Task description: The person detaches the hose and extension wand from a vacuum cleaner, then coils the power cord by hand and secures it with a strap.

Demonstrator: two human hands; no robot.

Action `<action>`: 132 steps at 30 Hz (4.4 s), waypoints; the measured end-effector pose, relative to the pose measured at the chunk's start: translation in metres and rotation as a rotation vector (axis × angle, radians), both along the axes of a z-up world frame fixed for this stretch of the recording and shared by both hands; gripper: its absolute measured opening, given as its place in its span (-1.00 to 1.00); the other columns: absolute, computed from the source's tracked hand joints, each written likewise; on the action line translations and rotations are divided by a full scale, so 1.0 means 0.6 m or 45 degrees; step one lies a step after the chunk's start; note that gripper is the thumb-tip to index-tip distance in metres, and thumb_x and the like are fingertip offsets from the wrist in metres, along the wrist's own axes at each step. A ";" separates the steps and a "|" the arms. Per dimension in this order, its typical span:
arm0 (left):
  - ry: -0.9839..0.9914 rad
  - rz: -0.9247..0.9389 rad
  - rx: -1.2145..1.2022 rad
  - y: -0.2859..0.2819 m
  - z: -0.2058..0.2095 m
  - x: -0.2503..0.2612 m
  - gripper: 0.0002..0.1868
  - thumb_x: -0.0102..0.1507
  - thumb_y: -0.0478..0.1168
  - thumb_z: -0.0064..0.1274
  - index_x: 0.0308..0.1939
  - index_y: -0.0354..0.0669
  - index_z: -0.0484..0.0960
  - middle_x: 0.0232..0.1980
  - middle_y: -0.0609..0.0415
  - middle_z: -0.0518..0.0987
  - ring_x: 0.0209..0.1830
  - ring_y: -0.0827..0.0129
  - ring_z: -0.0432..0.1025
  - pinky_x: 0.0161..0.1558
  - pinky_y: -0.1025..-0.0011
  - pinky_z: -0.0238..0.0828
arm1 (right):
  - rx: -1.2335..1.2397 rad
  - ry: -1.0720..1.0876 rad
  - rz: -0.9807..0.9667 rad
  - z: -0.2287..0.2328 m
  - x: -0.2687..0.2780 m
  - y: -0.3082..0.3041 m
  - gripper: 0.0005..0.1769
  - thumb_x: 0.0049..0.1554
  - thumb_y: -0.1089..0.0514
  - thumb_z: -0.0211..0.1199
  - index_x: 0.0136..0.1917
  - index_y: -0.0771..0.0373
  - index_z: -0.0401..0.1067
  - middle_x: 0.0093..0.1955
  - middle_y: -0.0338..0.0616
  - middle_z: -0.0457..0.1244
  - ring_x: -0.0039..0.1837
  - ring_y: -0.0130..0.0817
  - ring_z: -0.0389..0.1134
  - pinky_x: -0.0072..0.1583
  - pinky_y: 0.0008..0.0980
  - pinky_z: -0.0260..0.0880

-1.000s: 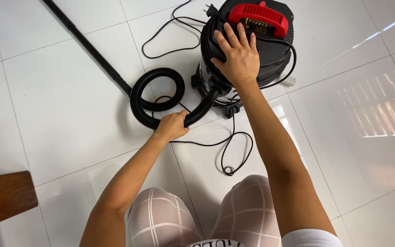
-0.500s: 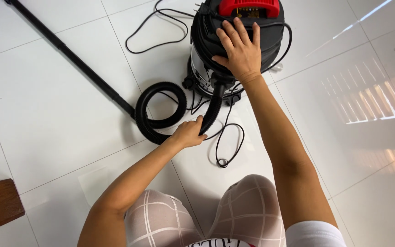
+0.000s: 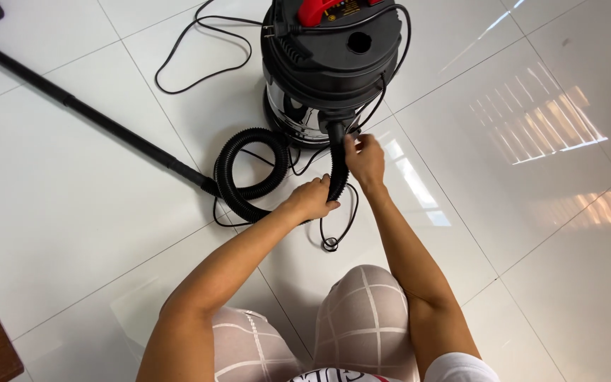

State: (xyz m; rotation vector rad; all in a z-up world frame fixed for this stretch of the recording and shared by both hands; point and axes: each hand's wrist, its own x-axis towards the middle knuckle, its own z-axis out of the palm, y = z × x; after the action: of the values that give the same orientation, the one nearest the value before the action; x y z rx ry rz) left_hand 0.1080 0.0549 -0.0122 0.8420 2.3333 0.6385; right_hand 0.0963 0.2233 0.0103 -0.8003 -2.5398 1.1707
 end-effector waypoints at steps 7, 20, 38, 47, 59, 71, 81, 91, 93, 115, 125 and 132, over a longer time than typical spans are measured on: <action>0.133 -0.009 -0.297 0.011 0.086 -0.114 -0.69 0.31 -0.13 0.08 0.07 -0.19 0.61 0.10 -0.11 0.60 0.13 0.06 0.52 0.15 0.15 0.47 | 0.018 -0.415 0.131 0.009 -0.074 -0.040 -0.27 -0.05 -0.24 0.41 0.07 0.48 0.48 -0.05 0.16 0.41 0.00 -0.06 0.47 0.05 -0.16 0.46; 1.557 0.002 0.157 0.062 0.110 -0.231 0.19 0.09 0.16 0.42 0.62 0.15 -0.03 0.52 -0.10 0.06 0.58 0.05 -0.07 0.58 0.04 -0.07 | -1.674 -0.123 0.153 -0.049 -0.052 -0.080 -0.75 0.09 0.12 0.30 -0.11 0.39 0.48 -0.24 -0.09 0.33 -0.27 -0.36 0.36 -0.17 -0.32 0.47; 1.477 0.016 -0.115 0.081 0.121 -0.216 0.34 0.02 0.29 0.37 0.66 0.03 -0.15 0.58 -0.14 0.06 0.64 0.03 -0.13 0.53 -0.28 -0.28 | -1.447 -0.385 0.106 -0.022 -0.081 -0.058 -0.93 -0.03 0.36 0.24 -0.34 0.34 0.41 -0.43 -0.09 0.26 -0.44 -0.37 0.30 -0.35 -0.32 0.41; 1.479 0.025 -0.076 0.080 0.117 -0.211 0.34 0.02 0.28 0.38 0.66 0.01 -0.15 0.60 -0.15 0.04 0.65 0.03 -0.15 0.53 -0.30 -0.28 | -1.868 -0.305 0.216 -0.043 -0.067 -0.047 -0.88 0.05 0.26 0.25 -0.31 0.32 0.42 -0.43 -0.12 0.25 -0.40 -0.40 0.30 -0.31 -0.36 0.43; 1.463 0.037 -0.101 0.075 0.127 -0.206 0.33 0.02 0.26 0.39 0.66 0.03 -0.13 0.59 -0.13 0.04 0.64 0.04 -0.13 0.52 -0.30 -0.26 | -2.004 -0.317 0.151 -0.072 -0.083 -0.056 -0.82 0.05 0.21 0.20 -0.37 0.19 0.33 -0.48 -0.23 0.21 -0.46 -0.45 0.26 -0.33 -0.37 0.39; 1.461 0.064 -0.088 0.077 0.120 -0.202 0.34 0.00 0.28 0.39 0.65 0.06 -0.13 0.58 -0.11 0.07 0.63 0.06 -0.09 0.53 -0.29 -0.23 | -1.628 -0.271 0.140 -0.047 -0.082 -0.068 -0.70 0.16 0.09 0.18 -0.34 0.29 0.40 -0.47 -0.14 0.25 -0.47 -0.42 0.28 -0.41 -0.40 0.35; 1.481 0.062 -0.124 0.079 0.123 -0.201 0.34 0.01 0.27 0.39 0.65 0.02 -0.12 0.60 -0.13 0.07 0.64 0.04 -0.11 0.53 -0.29 -0.24 | -1.489 -0.528 0.130 -0.012 -0.091 -0.059 -0.63 0.22 0.00 0.09 -0.32 0.25 0.38 -0.46 -0.16 0.22 -0.44 -0.42 0.27 -0.33 -0.31 0.46; 1.482 0.079 -0.101 0.088 0.122 -0.188 0.31 0.05 0.26 0.38 0.65 0.02 -0.13 0.60 -0.13 0.06 0.64 0.03 -0.13 0.50 -0.34 -0.24 | -1.738 -0.476 0.268 -0.027 -0.080 -0.037 -0.67 0.19 0.11 0.15 -0.41 0.16 0.33 -0.54 -0.24 0.18 -0.50 -0.46 0.23 -0.38 -0.40 0.36; 1.436 0.088 -0.105 0.088 0.129 -0.189 0.30 0.04 0.25 0.38 0.65 0.06 -0.13 0.60 -0.09 0.04 0.64 0.06 -0.14 0.51 -0.35 -0.24 | -1.721 -0.404 0.264 -0.012 -0.076 -0.043 -0.63 0.19 0.06 0.18 -0.42 0.17 0.34 -0.54 -0.24 0.18 -0.51 -0.49 0.22 -0.38 -0.42 0.35; 1.321 0.046 -0.250 0.061 0.159 -0.194 0.26 0.06 0.24 0.30 0.64 0.13 -0.18 0.64 -0.01 -0.05 0.66 0.15 -0.19 0.55 -0.22 -0.27 | -1.771 -0.471 0.263 -0.032 -0.087 -0.039 -0.87 0.04 0.24 0.19 -0.35 0.19 0.39 -0.48 -0.26 0.23 -0.47 -0.46 0.25 -0.32 -0.38 0.37; 0.887 0.199 -0.333 -0.182 0.017 -0.151 -0.27 0.43 0.02 -0.08 0.58 -0.16 0.02 0.62 -0.07 0.05 0.64 0.20 -0.07 0.54 -0.13 -0.27 | -1.344 -0.405 0.227 -0.014 -0.086 -0.053 -0.86 0.03 0.17 0.36 -0.27 0.21 0.43 -0.44 -0.26 0.25 -0.41 -0.40 0.32 -0.27 -0.29 0.44; -0.677 1.355 -0.195 -0.327 -0.149 -0.083 -0.22 0.27 0.14 0.17 0.32 -0.41 0.34 0.25 -0.36 0.52 0.16 -0.11 0.49 0.11 -0.06 0.47 | 0.330 -0.771 0.352 0.060 -0.078 -0.081 -0.26 0.20 -0.46 0.15 -0.10 0.34 0.49 -0.26 -0.02 0.37 -0.15 -0.12 0.42 -0.09 -0.18 0.40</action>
State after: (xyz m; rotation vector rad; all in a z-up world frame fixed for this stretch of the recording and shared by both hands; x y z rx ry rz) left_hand 0.0582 -0.1412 -0.1017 -0.6646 2.1262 0.9200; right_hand 0.0495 0.1749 0.0461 -0.8550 -3.2976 0.7032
